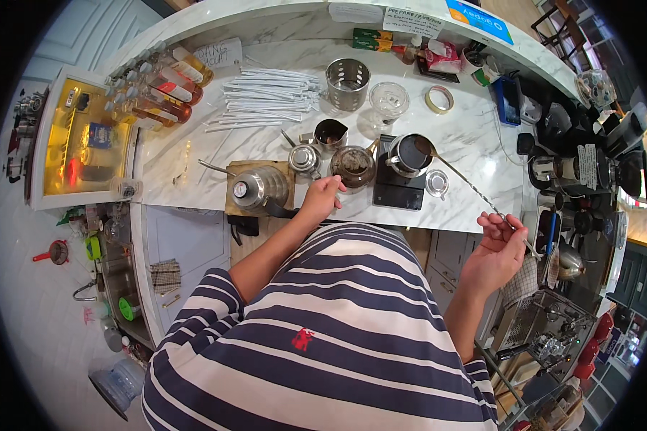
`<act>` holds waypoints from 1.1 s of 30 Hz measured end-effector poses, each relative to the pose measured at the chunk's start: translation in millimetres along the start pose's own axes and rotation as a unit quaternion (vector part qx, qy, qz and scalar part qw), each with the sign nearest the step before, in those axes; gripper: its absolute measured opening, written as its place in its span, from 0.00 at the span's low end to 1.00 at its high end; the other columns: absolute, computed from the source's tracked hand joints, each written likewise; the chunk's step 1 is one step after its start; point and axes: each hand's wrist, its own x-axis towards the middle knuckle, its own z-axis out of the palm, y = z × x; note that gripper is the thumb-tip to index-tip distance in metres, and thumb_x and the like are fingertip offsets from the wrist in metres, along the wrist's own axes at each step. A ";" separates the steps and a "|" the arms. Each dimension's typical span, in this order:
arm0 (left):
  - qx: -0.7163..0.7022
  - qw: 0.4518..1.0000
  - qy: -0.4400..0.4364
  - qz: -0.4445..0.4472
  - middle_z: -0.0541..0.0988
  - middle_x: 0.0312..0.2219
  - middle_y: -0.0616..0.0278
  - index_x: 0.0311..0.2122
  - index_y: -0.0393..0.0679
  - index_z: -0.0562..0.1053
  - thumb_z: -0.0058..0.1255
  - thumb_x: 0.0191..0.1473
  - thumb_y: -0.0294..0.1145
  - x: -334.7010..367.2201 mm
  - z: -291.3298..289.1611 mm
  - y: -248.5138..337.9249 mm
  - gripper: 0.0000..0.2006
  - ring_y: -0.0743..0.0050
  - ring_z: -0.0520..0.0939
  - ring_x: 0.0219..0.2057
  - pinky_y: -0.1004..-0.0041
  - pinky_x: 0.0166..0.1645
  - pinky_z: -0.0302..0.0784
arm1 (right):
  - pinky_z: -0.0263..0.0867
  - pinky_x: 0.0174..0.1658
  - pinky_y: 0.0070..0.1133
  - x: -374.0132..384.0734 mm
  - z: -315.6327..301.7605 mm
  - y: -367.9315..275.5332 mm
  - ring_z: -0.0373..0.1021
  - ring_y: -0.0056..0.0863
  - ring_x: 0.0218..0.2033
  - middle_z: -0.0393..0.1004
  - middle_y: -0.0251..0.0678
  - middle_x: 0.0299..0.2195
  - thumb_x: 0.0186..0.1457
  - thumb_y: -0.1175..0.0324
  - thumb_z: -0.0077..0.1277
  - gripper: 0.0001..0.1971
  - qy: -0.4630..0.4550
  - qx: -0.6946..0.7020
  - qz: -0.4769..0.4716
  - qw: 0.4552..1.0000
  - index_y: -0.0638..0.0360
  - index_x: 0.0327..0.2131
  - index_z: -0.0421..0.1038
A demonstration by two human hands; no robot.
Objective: The person picks up a syrup bottle and returns it to the counter, then holds a glass carafe with coffee grounds before stirring contents inside a metal pot on a scale with a bar spoon.
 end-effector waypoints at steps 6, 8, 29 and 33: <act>0.069 0.997 -0.017 -0.015 0.75 0.22 0.64 0.31 0.39 0.76 0.43 0.67 0.46 15.0 -4.3 -4.2 0.21 0.77 0.76 0.17 0.73 0.24 0.68 | 0.74 0.41 0.27 8.0 6.7 0.4 0.77 0.36 0.30 0.79 0.48 0.30 0.72 0.59 0.36 0.20 -0.008 0.015 0.002 1.000 0.70 0.41 0.69; 0.066 0.997 -0.027 -0.011 0.77 0.25 0.64 0.34 0.39 0.75 0.42 0.68 0.45 17.4 -4.0 -1.5 0.19 0.77 0.76 0.19 0.75 0.26 0.71 | 0.73 0.41 0.27 10.4 7.9 0.1 0.77 0.36 0.30 0.79 0.49 0.30 0.72 0.59 0.36 0.20 -0.007 0.020 0.002 1.000 0.70 0.41 0.69; 0.281 0.959 -0.009 0.024 0.83 0.34 0.49 0.40 0.37 0.79 0.55 0.57 0.55 2.4 -10.3 22.2 0.25 0.57 0.84 0.37 0.62 0.43 0.77 | 0.71 0.40 0.26 16.9 2.2 7.5 0.76 0.34 0.28 0.79 0.49 0.30 0.72 0.58 0.37 0.20 0.023 0.005 0.021 0.999 0.69 0.41 0.69; 0.495 0.861 0.029 0.109 0.82 0.38 0.46 0.47 0.41 0.77 0.55 0.57 0.48 -32.2 2.4 68.0 0.21 0.50 0.83 0.36 0.60 0.42 0.77 | 0.71 0.40 0.25 10.7 -6.8 15.1 0.77 0.34 0.29 0.79 0.49 0.31 0.72 0.58 0.37 0.20 0.029 -0.005 0.020 0.999 0.69 0.42 0.68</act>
